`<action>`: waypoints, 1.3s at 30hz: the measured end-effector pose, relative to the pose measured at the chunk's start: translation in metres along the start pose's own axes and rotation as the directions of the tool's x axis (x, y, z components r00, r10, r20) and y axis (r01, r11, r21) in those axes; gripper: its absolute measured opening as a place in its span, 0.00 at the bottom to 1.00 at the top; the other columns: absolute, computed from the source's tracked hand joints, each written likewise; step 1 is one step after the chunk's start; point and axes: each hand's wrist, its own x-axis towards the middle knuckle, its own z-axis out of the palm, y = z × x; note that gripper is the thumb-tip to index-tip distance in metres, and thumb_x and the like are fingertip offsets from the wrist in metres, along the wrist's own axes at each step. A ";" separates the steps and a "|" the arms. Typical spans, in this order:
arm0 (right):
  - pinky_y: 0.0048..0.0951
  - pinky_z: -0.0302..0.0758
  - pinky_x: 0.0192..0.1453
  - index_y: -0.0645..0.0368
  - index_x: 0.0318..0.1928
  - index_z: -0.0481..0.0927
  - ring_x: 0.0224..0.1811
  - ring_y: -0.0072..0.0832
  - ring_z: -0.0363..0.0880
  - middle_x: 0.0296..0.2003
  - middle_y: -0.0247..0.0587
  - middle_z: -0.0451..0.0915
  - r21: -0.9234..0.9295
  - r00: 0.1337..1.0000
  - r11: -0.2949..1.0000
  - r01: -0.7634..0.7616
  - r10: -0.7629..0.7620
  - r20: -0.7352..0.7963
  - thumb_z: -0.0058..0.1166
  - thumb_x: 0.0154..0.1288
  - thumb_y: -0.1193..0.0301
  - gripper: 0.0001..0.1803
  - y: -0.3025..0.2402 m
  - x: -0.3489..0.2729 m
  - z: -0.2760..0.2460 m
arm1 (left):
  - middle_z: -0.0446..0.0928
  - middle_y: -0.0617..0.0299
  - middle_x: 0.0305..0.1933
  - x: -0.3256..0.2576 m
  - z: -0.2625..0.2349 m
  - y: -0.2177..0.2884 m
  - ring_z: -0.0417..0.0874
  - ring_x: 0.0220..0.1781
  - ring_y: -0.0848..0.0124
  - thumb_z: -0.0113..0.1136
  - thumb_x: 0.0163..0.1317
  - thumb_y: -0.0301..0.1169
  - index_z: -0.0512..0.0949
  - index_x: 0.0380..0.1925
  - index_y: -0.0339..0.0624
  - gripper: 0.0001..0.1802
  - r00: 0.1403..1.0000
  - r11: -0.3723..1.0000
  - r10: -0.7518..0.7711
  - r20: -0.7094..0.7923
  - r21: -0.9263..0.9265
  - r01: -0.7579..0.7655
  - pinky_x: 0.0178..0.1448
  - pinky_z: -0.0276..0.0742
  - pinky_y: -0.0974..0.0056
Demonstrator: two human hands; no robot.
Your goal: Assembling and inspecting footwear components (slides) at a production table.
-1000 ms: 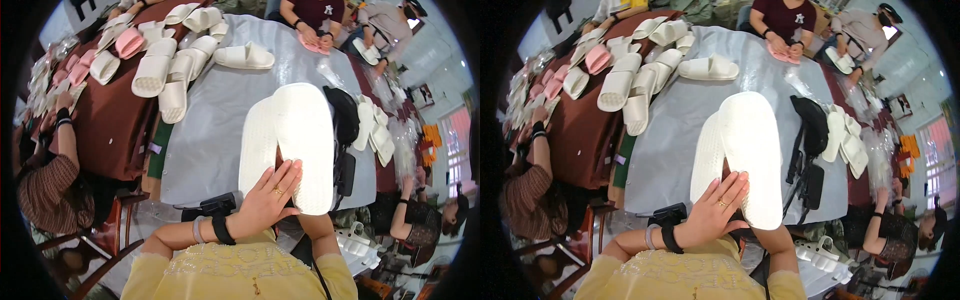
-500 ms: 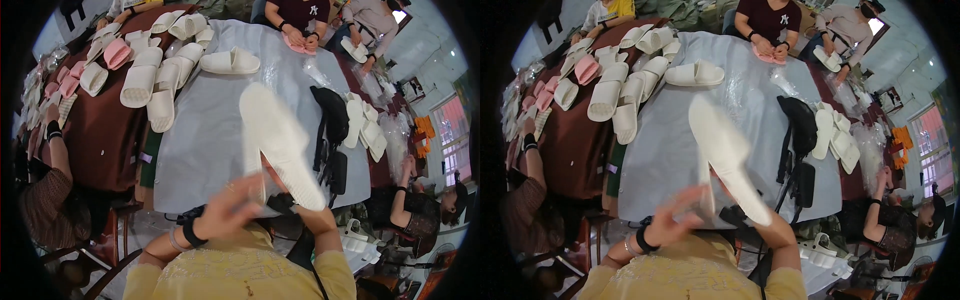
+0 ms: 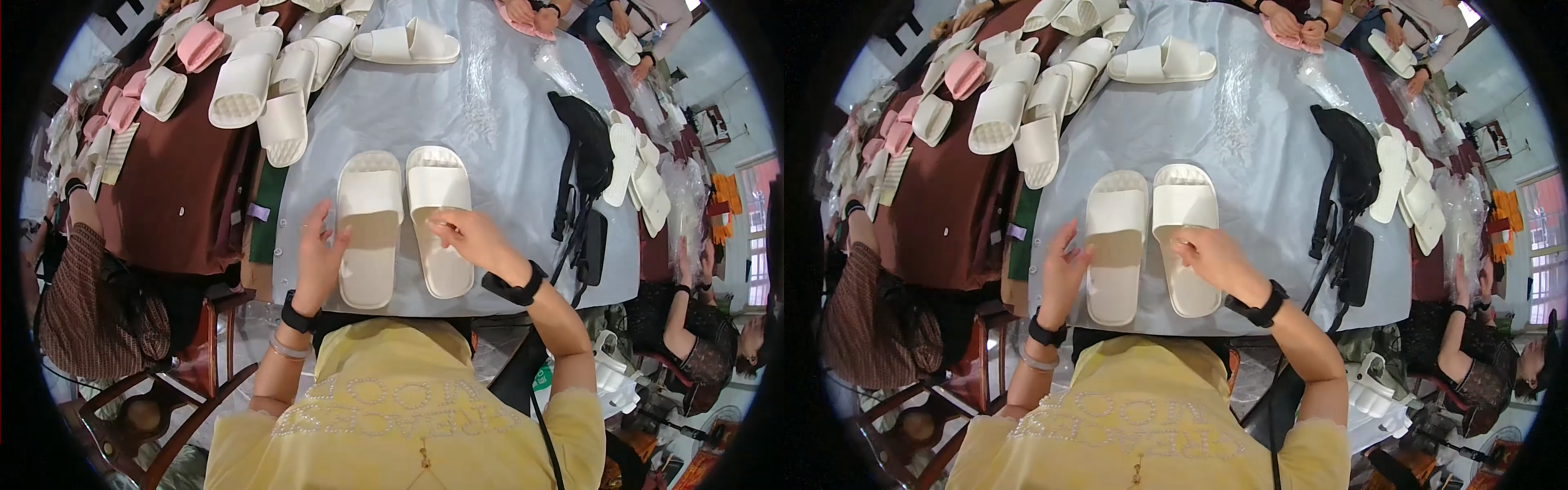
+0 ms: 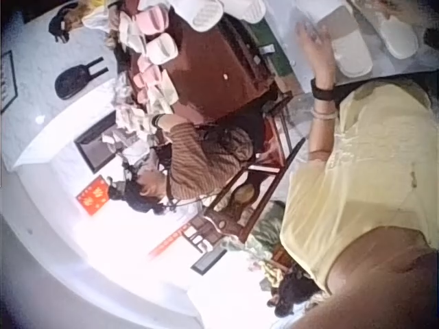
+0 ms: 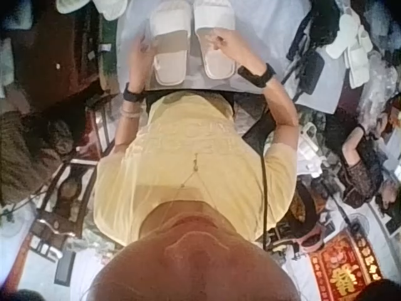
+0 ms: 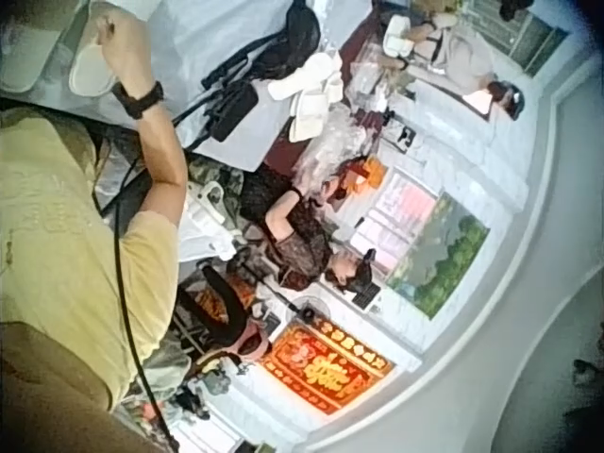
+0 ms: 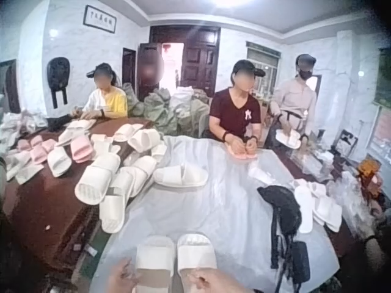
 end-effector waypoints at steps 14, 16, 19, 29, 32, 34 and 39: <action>0.42 0.71 0.27 0.69 0.56 0.57 0.25 0.48 0.77 0.24 0.54 0.77 -0.586 0.976 0.795 -0.157 0.035 -0.214 0.51 0.59 0.63 0.31 0.037 0.008 -0.005 | 0.71 0.50 0.33 0.016 0.003 -0.012 0.72 0.32 0.56 0.58 0.51 0.27 0.70 0.42 0.31 0.18 0.983 0.895 0.161 0.088 0.407 -0.183 0.37 0.70 0.59; 0.38 0.71 0.22 0.70 0.52 0.63 0.18 0.42 0.76 0.19 0.48 0.76 -0.561 0.952 0.825 -0.067 -0.115 -0.283 0.49 0.60 0.62 0.26 0.042 0.003 -0.016 | 0.70 0.52 0.31 0.009 -0.002 0.015 0.73 0.30 0.61 0.59 0.53 0.26 0.69 0.44 0.31 0.19 0.986 0.968 0.099 0.134 0.216 -0.127 0.36 0.71 0.63; 0.28 0.69 0.20 0.68 0.37 0.74 0.16 0.27 0.73 0.16 0.34 0.73 0.337 0.903 0.915 -0.223 0.324 -0.282 0.48 0.62 0.65 0.15 0.006 -0.020 -0.063 | 0.72 0.57 0.33 0.005 -0.031 0.042 0.75 0.34 0.71 0.59 0.55 0.27 0.68 0.48 0.32 0.21 0.972 0.991 0.041 0.232 -0.135 -0.010 0.37 0.72 0.68; 0.19 0.73 0.31 0.63 0.46 0.70 0.30 0.25 0.75 0.36 0.43 0.76 0.604 0.716 0.609 0.514 0.083 -0.693 0.46 0.63 0.66 0.15 0.140 -0.111 -0.324 | 0.67 0.41 0.53 0.138 -0.106 0.086 0.67 0.57 0.50 0.64 0.49 0.39 0.64 0.56 0.37 0.35 0.838 0.702 0.525 -0.148 0.632 -0.328 0.57 0.65 0.55; 0.14 0.70 0.29 0.62 0.44 0.71 0.32 0.23 0.75 0.35 0.38 0.76 0.579 0.628 0.691 0.433 0.230 -0.744 0.44 0.65 0.69 0.12 0.200 -0.121 -0.386 | 0.56 0.37 0.61 0.183 -0.104 0.092 0.57 0.63 0.41 0.67 0.42 0.46 0.54 0.62 0.42 0.49 0.842 0.651 0.426 -0.330 0.759 -0.032 0.61 0.59 0.45; 0.15 0.70 0.30 0.60 0.45 0.72 0.34 0.24 0.76 0.38 0.39 0.77 0.416 0.496 0.849 0.326 0.221 -0.840 0.43 0.66 0.65 0.13 0.266 -0.145 -0.417 | 0.43 0.38 0.67 0.210 -0.098 0.082 0.48 0.66 0.35 0.72 0.32 0.53 0.43 0.66 0.48 0.64 0.868 0.611 0.242 -0.433 0.763 0.211 0.60 0.53 0.35; 0.19 0.72 0.34 0.57 0.45 0.72 0.37 0.23 0.76 0.45 0.39 0.76 0.686 0.481 0.705 0.180 0.545 -0.687 0.43 0.65 0.62 0.13 0.342 -0.170 -0.416 | 0.54 0.39 0.63 0.223 -0.094 0.057 0.58 0.62 0.42 0.72 0.30 0.52 0.46 0.65 0.47 0.63 0.913 0.563 0.054 -0.405 0.767 0.307 0.57 0.62 0.42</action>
